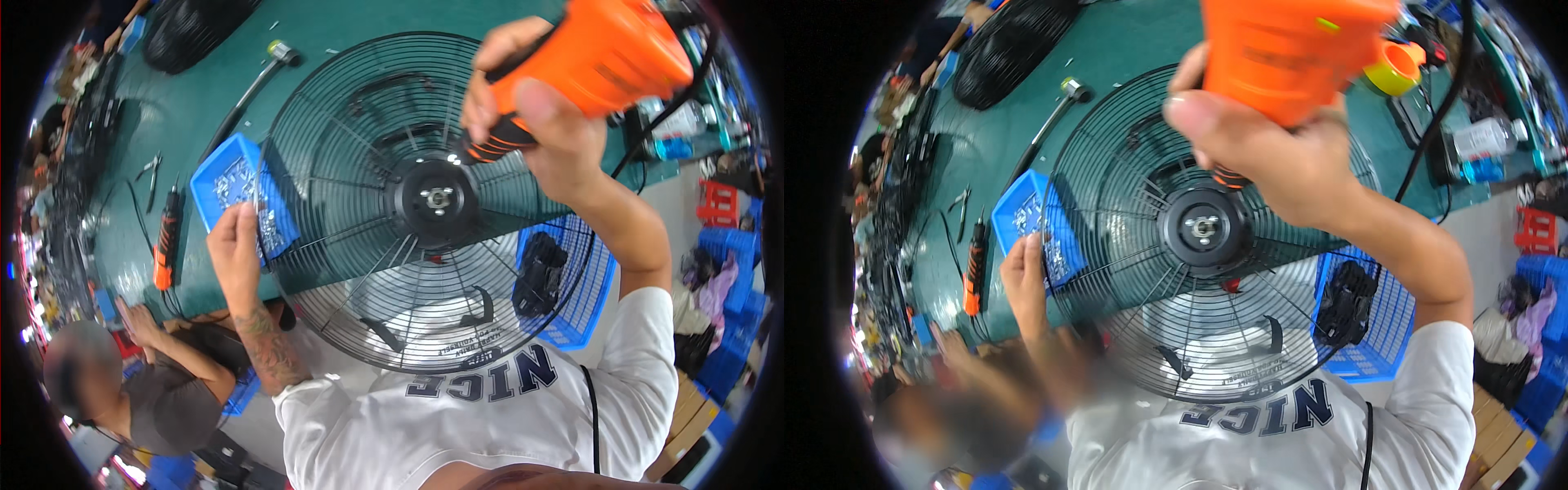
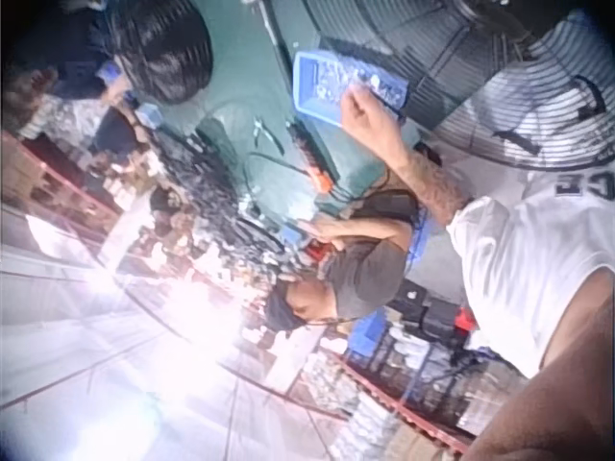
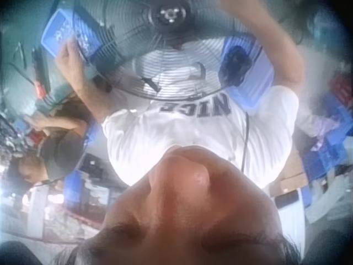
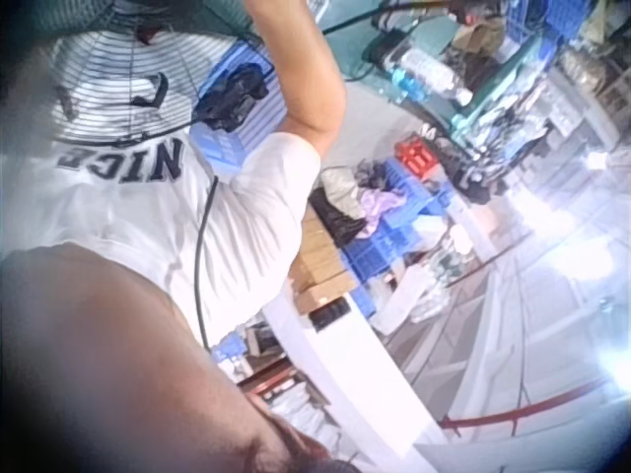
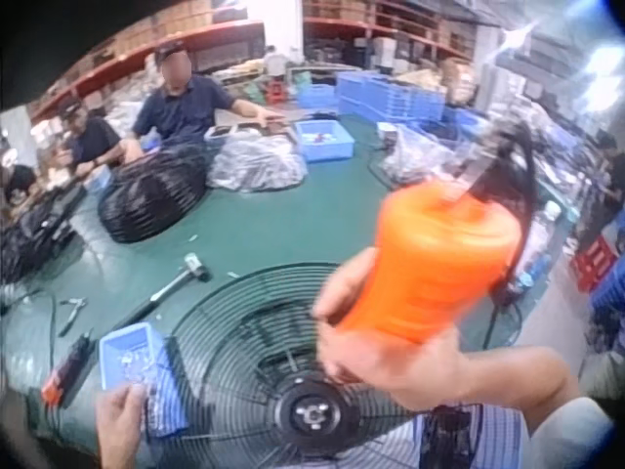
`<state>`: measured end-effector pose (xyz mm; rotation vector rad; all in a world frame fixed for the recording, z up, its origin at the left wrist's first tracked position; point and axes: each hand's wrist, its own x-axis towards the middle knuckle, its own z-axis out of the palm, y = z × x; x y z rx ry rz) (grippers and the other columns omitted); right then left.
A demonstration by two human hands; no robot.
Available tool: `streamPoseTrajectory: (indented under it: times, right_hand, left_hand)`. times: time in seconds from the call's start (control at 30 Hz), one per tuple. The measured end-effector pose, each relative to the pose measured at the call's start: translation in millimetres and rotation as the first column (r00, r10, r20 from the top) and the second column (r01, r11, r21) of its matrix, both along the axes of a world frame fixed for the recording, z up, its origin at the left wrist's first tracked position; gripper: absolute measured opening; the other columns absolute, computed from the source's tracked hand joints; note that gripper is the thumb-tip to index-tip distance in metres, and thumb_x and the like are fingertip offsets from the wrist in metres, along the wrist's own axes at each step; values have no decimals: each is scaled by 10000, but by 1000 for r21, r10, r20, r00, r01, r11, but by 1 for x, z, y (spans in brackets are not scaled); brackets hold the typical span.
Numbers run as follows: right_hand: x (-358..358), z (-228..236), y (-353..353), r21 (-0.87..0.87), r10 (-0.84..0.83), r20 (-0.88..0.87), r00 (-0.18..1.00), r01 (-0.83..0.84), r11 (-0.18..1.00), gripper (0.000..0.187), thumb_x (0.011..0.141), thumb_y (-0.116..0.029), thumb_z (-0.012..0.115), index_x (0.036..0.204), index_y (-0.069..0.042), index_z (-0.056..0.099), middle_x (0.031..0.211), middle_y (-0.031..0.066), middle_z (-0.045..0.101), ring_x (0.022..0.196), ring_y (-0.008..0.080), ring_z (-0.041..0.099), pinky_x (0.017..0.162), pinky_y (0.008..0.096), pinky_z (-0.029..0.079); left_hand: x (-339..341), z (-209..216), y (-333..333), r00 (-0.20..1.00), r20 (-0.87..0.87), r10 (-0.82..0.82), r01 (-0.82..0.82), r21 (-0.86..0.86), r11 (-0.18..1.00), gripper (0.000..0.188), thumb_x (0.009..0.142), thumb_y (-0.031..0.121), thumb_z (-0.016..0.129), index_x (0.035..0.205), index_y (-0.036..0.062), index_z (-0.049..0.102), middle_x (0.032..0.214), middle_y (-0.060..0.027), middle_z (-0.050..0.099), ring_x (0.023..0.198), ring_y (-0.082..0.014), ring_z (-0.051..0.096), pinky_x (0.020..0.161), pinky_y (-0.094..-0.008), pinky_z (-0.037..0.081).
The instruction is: Assembling the motor and guard components of industrial fans at a workshop bench.
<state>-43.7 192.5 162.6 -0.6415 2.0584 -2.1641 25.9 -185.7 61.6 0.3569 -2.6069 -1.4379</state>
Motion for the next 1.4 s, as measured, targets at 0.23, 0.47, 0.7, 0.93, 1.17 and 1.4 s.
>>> streamPoseTrajectory:
  times: [0.23,0.47,0.7,0.93,1.17,1.4]
  right_hand:
    - [3,-6,-22,-270,31,-73,997,-49,962,560,872,-404,765,1103,33,502,753,93,581,646,168,590,584,289,503]
    - [-7,-5,-8,-195,64,12,998,-61,979,645,869,-578,697,1093,0,518,764,86,572,661,189,591,590,301,485]
    - [-15,-12,-3,-219,201,-71,977,-212,952,715,831,-661,702,1116,-27,537,765,63,570,659,171,567,599,294,467]
    - [-14,-13,-7,-182,230,-39,973,-233,955,801,765,-747,717,1111,-46,545,763,49,565,666,163,560,612,296,456]
    - [-20,-13,-3,-163,289,-28,957,-289,943,685,874,-669,629,1171,-58,538,813,27,562,687,136,564,661,305,456]
    - [-14,-15,-9,-181,264,-12,964,-262,948,744,825,-707,664,1119,-34,541,770,43,555,667,152,560,621,297,452]
  left_hand:
    - [5,1,19,998,-60,7,1,140,990,140,948,109,703,930,-30,698,720,67,560,640,-14,415,540,-208,299]
    - [7,4,23,998,-52,25,-17,157,987,131,957,99,689,918,-26,698,700,78,529,629,-10,380,546,-206,261]
    - [10,2,22,999,-50,0,9,196,981,126,969,88,669,921,-25,695,722,83,534,645,-2,384,563,-201,254]
    - [11,-1,18,999,-36,-7,13,175,984,120,976,73,654,927,-30,691,741,76,554,659,-1,408,582,-186,284]
    - [13,-1,15,999,-29,-28,31,116,993,128,972,73,659,912,-37,691,729,76,545,660,-3,401,577,-194,274]
    - [14,2,18,1000,-28,-13,17,127,992,149,977,83,656,894,-37,689,717,79,527,654,-5,385,572,-197,262]
